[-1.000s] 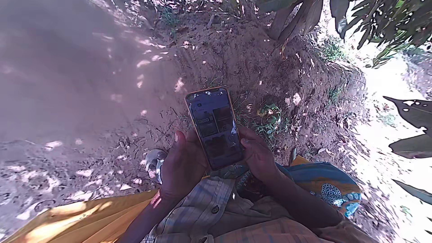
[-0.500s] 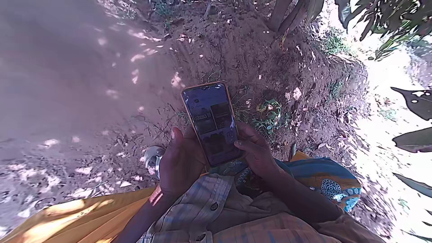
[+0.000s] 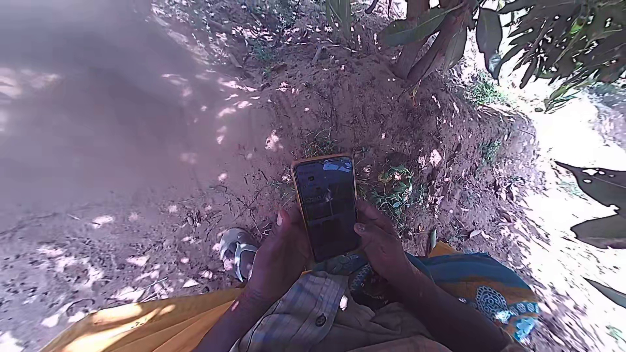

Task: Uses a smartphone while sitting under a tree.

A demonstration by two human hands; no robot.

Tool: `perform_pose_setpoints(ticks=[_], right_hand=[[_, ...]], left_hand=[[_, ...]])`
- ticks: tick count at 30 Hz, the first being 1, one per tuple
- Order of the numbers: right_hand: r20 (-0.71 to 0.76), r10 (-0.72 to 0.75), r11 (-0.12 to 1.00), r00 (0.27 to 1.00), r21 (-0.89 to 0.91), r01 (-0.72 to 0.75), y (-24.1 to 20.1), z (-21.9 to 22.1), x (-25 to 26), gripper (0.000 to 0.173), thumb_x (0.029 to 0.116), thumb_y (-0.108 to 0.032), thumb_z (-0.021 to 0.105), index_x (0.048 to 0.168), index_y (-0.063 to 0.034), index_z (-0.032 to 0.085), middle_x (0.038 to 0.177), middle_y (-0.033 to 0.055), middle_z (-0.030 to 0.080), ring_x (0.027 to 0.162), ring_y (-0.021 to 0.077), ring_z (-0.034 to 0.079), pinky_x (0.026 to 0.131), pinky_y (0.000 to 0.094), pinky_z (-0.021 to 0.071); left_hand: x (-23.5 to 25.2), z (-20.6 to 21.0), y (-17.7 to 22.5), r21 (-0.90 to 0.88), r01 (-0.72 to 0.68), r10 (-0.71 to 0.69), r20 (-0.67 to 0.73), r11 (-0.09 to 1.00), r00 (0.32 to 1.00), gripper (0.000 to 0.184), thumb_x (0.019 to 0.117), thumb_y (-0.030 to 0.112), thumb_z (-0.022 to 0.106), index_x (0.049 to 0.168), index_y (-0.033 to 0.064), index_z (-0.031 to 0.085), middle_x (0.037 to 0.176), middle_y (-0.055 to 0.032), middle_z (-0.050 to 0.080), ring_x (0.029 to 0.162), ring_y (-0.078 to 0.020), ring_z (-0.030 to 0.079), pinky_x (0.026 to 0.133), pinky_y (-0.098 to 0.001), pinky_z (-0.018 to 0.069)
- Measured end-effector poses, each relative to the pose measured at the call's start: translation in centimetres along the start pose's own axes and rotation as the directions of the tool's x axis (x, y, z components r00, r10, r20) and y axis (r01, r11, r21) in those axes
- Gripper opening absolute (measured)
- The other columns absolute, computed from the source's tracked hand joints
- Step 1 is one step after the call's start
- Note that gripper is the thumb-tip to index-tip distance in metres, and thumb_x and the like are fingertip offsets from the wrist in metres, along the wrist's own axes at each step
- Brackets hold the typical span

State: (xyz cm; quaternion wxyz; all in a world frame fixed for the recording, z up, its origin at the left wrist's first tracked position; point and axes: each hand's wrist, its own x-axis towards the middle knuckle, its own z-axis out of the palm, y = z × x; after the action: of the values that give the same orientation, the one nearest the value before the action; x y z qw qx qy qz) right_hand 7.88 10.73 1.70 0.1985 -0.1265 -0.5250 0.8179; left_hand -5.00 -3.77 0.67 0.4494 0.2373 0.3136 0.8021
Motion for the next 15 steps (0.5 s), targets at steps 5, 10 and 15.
perform_pose_setpoints(ticks=[5, 10, 15], right_hand=[[0.01, 0.002, 0.999, 1.0, -0.045, -0.002, 0.0, 0.1, 0.0, 0.043, 0.0934, -0.001, 0.046, 0.135, 0.0095, 0.044, 0.126, 0.0071, 0.06, 0.113, 0.0065, 0.062, 0.101, 0.0292, 0.051], [0.014, 0.023, 0.889, 1.0, -0.458, -0.014, -0.6, 0.8, -0.3, 0.089, 0.0876, -0.01, 0.066, 0.162, -0.005, 0.018, 0.161, 0.0189, 0.032, 0.141, 0.0147, 0.045, 0.112, 0.0292, 0.0433], [0.059, -0.071, 0.72, 0.996, -0.688, 0.092, -0.4, 1.1, -0.6, 0.102, 0.084, -0.021, 0.075, 0.165, -0.0104, 0.014, 0.171, 0.0149, 0.008, 0.155, 0.0246, 0.022, 0.121, 0.0429, 0.0321]], left_hand=[[-0.1, 0.0, 0.0, -0.003, 0.007, -0.007, -0.008, 1.0, 1.0, 0.069, 0.0918, 0.068, 0.055, 0.143, 0.022, 0.053, 0.133, -0.0025, 0.066, 0.124, -0.0181, 0.063, 0.103, -0.0394, 0.0537], [-0.2, 0.0, -0.2, 0.008, 0.036, -0.035, -0.077, 0.999, 0.996, 0.076, 0.0894, 0.072, 0.055, 0.146, 0.0219, 0.049, 0.134, -0.0006, 0.065, 0.125, -0.0171, 0.062, 0.103, -0.0398, 0.0528], [-0.1, 0.0, -0.1, -0.02, 0.025, -0.027, -0.087, 0.999, 0.996, 0.076, 0.0924, 0.073, 0.049, 0.149, 0.0234, 0.046, 0.137, 0.0006, 0.064, 0.127, -0.0166, 0.061, 0.105, -0.0404, 0.0519]])
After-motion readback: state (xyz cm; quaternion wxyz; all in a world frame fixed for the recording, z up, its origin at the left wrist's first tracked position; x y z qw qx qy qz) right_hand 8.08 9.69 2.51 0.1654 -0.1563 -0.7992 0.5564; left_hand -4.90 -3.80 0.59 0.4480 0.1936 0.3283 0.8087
